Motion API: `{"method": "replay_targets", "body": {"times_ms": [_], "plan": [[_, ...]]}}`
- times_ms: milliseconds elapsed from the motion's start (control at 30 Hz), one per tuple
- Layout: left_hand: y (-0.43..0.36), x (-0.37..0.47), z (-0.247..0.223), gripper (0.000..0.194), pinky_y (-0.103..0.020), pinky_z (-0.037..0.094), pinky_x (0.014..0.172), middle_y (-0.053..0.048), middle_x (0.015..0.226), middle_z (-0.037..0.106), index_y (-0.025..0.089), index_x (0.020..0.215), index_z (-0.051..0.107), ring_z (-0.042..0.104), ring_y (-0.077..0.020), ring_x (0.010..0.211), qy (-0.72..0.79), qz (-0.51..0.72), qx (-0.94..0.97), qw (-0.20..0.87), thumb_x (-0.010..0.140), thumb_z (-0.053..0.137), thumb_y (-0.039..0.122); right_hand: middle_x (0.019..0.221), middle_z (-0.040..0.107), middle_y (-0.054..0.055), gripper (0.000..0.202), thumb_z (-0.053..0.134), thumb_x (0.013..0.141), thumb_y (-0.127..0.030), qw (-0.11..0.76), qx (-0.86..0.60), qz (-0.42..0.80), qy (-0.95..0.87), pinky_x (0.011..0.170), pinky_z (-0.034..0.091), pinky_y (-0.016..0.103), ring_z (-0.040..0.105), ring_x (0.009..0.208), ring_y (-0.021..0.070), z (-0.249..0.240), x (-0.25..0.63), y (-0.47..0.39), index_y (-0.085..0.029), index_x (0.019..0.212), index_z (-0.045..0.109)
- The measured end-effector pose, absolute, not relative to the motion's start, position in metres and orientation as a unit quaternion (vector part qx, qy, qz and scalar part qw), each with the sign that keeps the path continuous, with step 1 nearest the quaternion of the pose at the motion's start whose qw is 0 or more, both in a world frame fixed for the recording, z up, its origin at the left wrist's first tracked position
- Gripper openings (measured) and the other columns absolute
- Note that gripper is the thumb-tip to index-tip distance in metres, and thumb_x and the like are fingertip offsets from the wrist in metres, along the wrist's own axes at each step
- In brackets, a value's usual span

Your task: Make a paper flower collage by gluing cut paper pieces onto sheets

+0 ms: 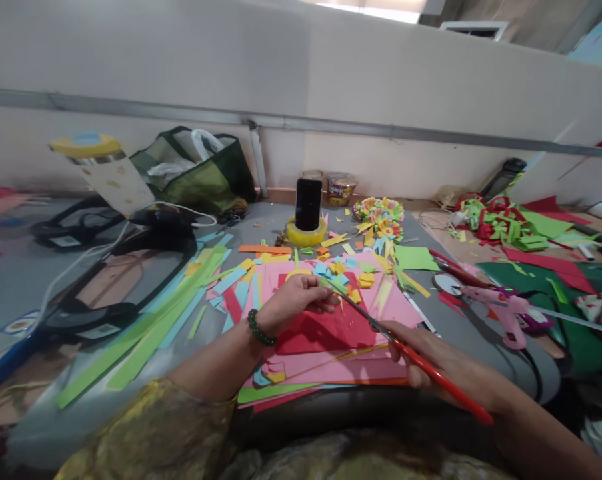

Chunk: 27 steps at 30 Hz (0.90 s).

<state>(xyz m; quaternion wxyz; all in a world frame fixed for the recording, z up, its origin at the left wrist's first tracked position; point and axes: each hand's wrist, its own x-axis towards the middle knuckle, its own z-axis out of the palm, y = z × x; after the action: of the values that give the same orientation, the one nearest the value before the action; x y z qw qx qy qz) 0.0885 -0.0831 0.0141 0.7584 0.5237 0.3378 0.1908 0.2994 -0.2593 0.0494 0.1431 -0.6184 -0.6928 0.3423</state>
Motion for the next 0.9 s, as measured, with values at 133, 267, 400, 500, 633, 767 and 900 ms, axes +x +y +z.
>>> {"method": "replay_targets", "body": {"times_ms": [133, 267, 400, 500, 633, 767, 900], "plan": [[-0.0841, 0.0885, 0.0139, 0.024, -0.022, 0.052, 0.062, -0.004, 0.067, 0.075, 0.014, 0.065, 0.067, 0.067, -0.0114, 0.058, 0.331, 0.197, 0.519, 0.763, 0.064, 0.083, 0.032, 0.101, 0.072, 0.010, 0.061, 0.048, 0.090, -0.055, 0.140, -0.630, 0.338, -0.685, 0.081, 0.053, 0.036, 0.066, 0.089, 0.0261, 0.0556, 0.2954, -0.2604, -0.021, 0.140, 0.054], [-0.0837, 0.0885, 0.0131, 0.027, -0.022, 0.052, 0.061, -0.004, 0.067, 0.074, 0.014, 0.064, 0.066, 0.067, -0.0116, 0.057, 0.326, 0.198, 0.520, 0.764, 0.063, 0.084, 0.034, 0.093, 0.071, 0.010, 0.064, 0.048, 0.089, -0.061, 0.155, -0.622, 0.341, -0.688, 0.076, 0.054, 0.035, 0.067, 0.084, 0.0259, 0.0578, 0.2943, -0.2580, -0.021, 0.139, 0.056], [-0.0831, 0.0881, 0.0117, 0.027, -0.022, 0.053, 0.064, -0.005, 0.069, 0.075, 0.015, 0.065, 0.067, 0.068, -0.0124, 0.060, 0.320, 0.197, 0.523, 0.765, 0.064, 0.084, 0.035, 0.091, 0.071, 0.010, 0.069, 0.049, 0.088, -0.063, 0.152, -0.629, 0.332, -0.686, 0.076, 0.054, 0.036, 0.066, 0.081, 0.0261, 0.0586, 0.2942, -0.2573, -0.020, 0.141, 0.055], [-0.0828, 0.0883, 0.0113, 0.028, -0.023, 0.053, 0.065, -0.006, 0.070, 0.075, 0.015, 0.066, 0.067, 0.069, -0.0133, 0.061, 0.319, 0.193, 0.527, 0.764, 0.064, 0.084, 0.037, 0.087, 0.071, 0.009, 0.065, 0.049, 0.089, -0.062, 0.150, -0.639, 0.314, -0.686, 0.077, 0.054, 0.037, 0.066, 0.079, 0.0259, 0.0579, 0.2931, -0.2589, -0.022, 0.140, 0.056], [-0.0831, 0.0899, 0.0122, 0.031, -0.023, 0.053, 0.064, -0.006, 0.068, 0.074, 0.014, 0.066, 0.067, 0.069, -0.0134, 0.061, 0.318, 0.189, 0.526, 0.765, 0.063, 0.085, 0.039, 0.095, 0.071, 0.010, 0.068, 0.047, 0.088, -0.066, 0.153, -0.652, 0.305, -0.677, 0.081, 0.054, 0.038, 0.067, 0.088, 0.0282, 0.0568, 0.2915, -0.2608, -0.023, 0.139, 0.057], [-0.0845, 0.0916, 0.0128, 0.031, -0.022, 0.051, 0.061, -0.005, 0.068, 0.075, 0.014, 0.065, 0.066, 0.067, -0.0122, 0.059, 0.326, 0.193, 0.516, 0.768, 0.061, 0.086, 0.038, 0.097, 0.072, 0.011, 0.072, 0.045, 0.088, -0.070, 0.156, -0.644, 0.322, -0.676, 0.081, 0.054, 0.038, 0.067, 0.089, 0.0286, 0.0579, 0.2915, -0.2602, -0.022, 0.140, 0.056], [-0.0854, 0.0917, 0.0125, 0.032, -0.022, 0.052, 0.061, -0.006, 0.069, 0.075, 0.015, 0.064, 0.065, 0.068, -0.0124, 0.059, 0.324, 0.196, 0.515, 0.769, 0.061, 0.086, 0.039, 0.093, 0.072, 0.010, 0.067, 0.046, 0.089, -0.066, 0.159, -0.638, 0.332, -0.676, 0.079, 0.055, 0.037, 0.067, 0.087, 0.0272, 0.0565, 0.2927, -0.2593, -0.021, 0.137, 0.058]]}}
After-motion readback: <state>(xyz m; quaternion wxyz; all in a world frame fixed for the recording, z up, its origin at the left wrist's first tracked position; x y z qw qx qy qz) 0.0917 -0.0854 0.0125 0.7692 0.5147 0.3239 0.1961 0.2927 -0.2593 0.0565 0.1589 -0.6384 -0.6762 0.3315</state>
